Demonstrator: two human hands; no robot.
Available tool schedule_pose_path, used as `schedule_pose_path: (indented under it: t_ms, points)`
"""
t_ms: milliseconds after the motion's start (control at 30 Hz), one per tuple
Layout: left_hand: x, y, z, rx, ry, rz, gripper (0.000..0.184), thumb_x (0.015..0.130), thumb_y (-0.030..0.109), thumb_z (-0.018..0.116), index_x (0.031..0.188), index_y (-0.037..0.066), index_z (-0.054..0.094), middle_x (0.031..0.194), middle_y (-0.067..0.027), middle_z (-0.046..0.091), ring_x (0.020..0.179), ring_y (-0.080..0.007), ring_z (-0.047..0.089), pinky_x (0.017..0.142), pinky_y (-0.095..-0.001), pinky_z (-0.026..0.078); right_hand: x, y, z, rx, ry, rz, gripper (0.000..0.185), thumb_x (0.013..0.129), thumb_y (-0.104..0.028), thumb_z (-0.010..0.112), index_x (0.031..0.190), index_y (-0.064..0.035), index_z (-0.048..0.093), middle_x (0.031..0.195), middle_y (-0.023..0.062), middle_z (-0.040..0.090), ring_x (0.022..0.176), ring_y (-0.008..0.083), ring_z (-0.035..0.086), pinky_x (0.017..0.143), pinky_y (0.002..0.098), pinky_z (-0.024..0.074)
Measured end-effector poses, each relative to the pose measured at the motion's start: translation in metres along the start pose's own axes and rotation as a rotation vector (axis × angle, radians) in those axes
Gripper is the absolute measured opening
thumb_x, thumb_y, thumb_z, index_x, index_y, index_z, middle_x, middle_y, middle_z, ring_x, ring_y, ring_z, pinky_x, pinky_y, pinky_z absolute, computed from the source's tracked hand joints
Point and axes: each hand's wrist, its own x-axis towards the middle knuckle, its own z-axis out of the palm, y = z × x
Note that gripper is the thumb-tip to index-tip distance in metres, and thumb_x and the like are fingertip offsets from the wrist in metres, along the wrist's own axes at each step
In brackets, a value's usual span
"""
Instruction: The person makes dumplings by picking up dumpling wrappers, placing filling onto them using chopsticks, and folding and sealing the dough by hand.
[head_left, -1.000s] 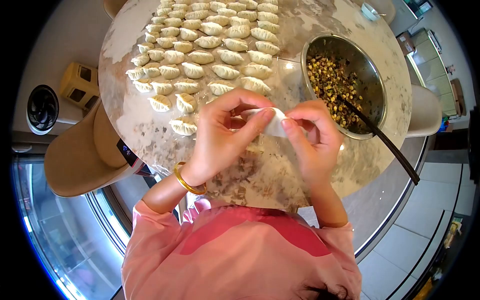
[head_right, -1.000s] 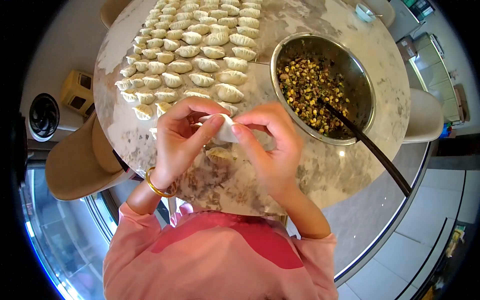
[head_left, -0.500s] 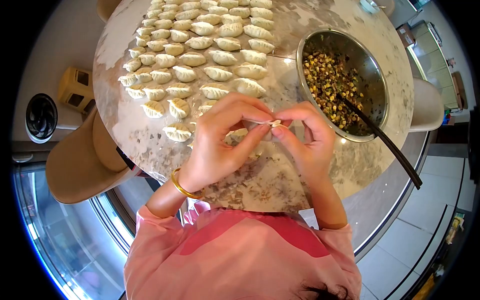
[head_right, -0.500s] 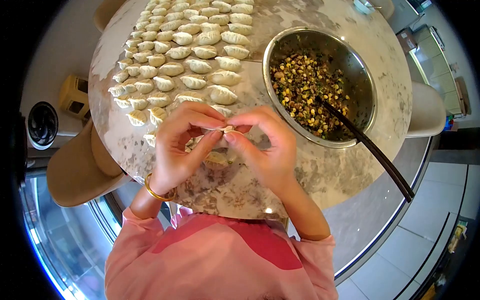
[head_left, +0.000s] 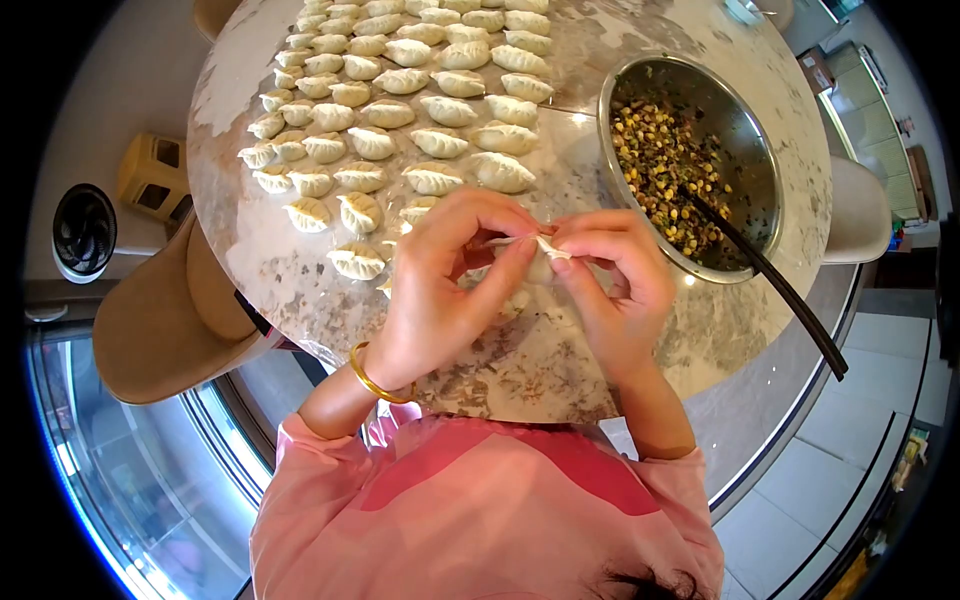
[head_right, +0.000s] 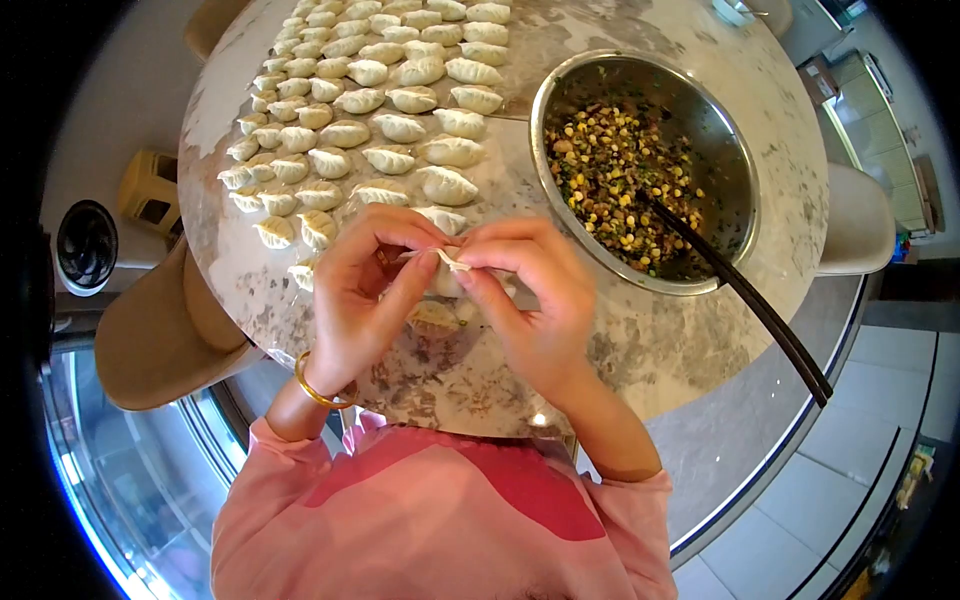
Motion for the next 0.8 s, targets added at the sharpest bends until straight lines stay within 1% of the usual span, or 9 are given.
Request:
schedule_pose_path:
  t_ms: [67, 200, 267, 333, 400, 500, 600, 667, 800]
  points:
    - [-0.001, -0.001, 0.000, 0.005, 0.007, 0.012, 0.010, 0.083, -0.003, 0.061, 0.092, -0.001, 0.060, 0.096, -0.0085, 0.059, 0.085, -0.0130, 0.061, 0.068, -0.0227, 0.054, 0.003, -0.003, -0.002, -0.117, -0.092, -0.127, 0.016, 0.073, 0.008, 0.068, 0.087, -0.0001, 0.063, 0.090, 0.0110, 0.061, 0.080, 0.0190, 0.062, 0.069, 0.0264, 0.0506]
    - [0.000, 0.000, 0.000, 0.031, -0.023, 0.072, 0.010, 0.081, -0.003, 0.063, 0.091, -0.001, 0.062, 0.094, -0.0087, 0.061, 0.083, -0.0138, 0.062, 0.067, -0.0231, 0.053, 0.003, 0.000, -0.001, -0.119, -0.110, -0.177, 0.017, 0.072, 0.009, 0.068, 0.086, -0.0001, 0.062, 0.090, 0.0114, 0.061, 0.082, 0.0192, 0.062, 0.071, 0.0265, 0.0518]
    - [-0.003, 0.003, 0.001, 0.011, -0.033, 0.060, 0.010, 0.081, -0.003, 0.064, 0.091, -0.001, 0.062, 0.094, -0.0090, 0.061, 0.083, -0.0144, 0.062, 0.067, -0.0234, 0.053, -0.001, 0.000, 0.003, 0.111, -0.009, -0.018, 0.019, 0.071, 0.010, 0.069, 0.086, 0.0003, 0.061, 0.090, 0.0116, 0.060, 0.083, 0.0192, 0.062, 0.071, 0.0263, 0.0524]
    - [-0.003, 0.004, 0.001, -0.008, -0.044, 0.048, 0.010, 0.080, -0.002, 0.064, 0.090, -0.001, 0.062, 0.094, -0.0094, 0.062, 0.082, -0.0149, 0.062, 0.067, -0.0237, 0.053, 0.000, 0.002, 0.001, 0.092, -0.020, -0.026, 0.020, 0.071, 0.011, 0.069, 0.087, 0.0006, 0.060, 0.090, 0.0117, 0.060, 0.083, 0.0192, 0.062, 0.071, 0.0266, 0.0528]
    - [-0.001, 0.003, 0.000, 0.086, -0.067, 0.106, 0.010, 0.080, -0.002, 0.065, 0.089, -0.001, 0.062, 0.091, -0.0105, 0.062, 0.081, -0.0167, 0.063, 0.066, -0.0246, 0.052, 0.000, 0.003, 0.000, 0.076, -0.032, -0.036, 0.021, 0.071, 0.011, 0.069, 0.087, 0.0008, 0.059, 0.090, 0.0118, 0.060, 0.083, 0.0191, 0.062, 0.072, 0.0269, 0.0532]
    - [0.000, 0.002, -0.001, 0.106, -0.080, 0.121, 0.009, 0.080, -0.004, 0.064, 0.089, -0.002, 0.061, 0.090, -0.0114, 0.062, 0.080, -0.0185, 0.063, 0.065, -0.0250, 0.052, -0.001, 0.001, 0.001, 0.045, -0.043, -0.045, 0.022, 0.072, 0.010, 0.069, 0.089, 0.0011, 0.059, 0.092, 0.0120, 0.059, 0.084, 0.0182, 0.062, 0.071, 0.0268, 0.0541]
    - [0.001, 0.001, 0.002, 0.113, -0.043, 0.165, 0.008, 0.081, -0.004, 0.063, 0.088, -0.003, 0.061, 0.089, -0.0122, 0.062, 0.078, -0.0195, 0.063, 0.064, -0.0254, 0.052, 0.000, -0.006, 0.005, 0.102, 0.008, 0.029, 0.021, 0.073, 0.009, 0.069, 0.091, 0.0015, 0.060, 0.093, 0.0115, 0.058, 0.085, 0.0172, 0.062, 0.071, 0.0269, 0.0549]
    - [0.000, 0.003, 0.004, 0.116, -0.029, 0.128, 0.008, 0.081, -0.004, 0.062, 0.088, -0.003, 0.061, 0.089, -0.0118, 0.062, 0.078, -0.0189, 0.063, 0.064, -0.0254, 0.053, -0.001, -0.010, 0.005, 0.087, 0.000, 0.133, 0.022, 0.075, 0.008, 0.068, 0.094, 0.0017, 0.062, 0.096, 0.0110, 0.059, 0.086, 0.0169, 0.062, 0.071, 0.0269, 0.0552]
    - [-0.001, 0.002, 0.004, 0.137, -0.009, 0.083, 0.005, 0.082, -0.004, 0.061, 0.087, -0.003, 0.062, 0.093, -0.0108, 0.060, 0.080, -0.0165, 0.062, 0.064, -0.0253, 0.053, -0.003, -0.002, 0.002, 0.058, -0.013, 0.102, 0.021, 0.077, 0.006, 0.067, 0.097, 0.0016, 0.063, 0.100, 0.0111, 0.059, 0.087, 0.0171, 0.062, 0.072, 0.0265, 0.0548]
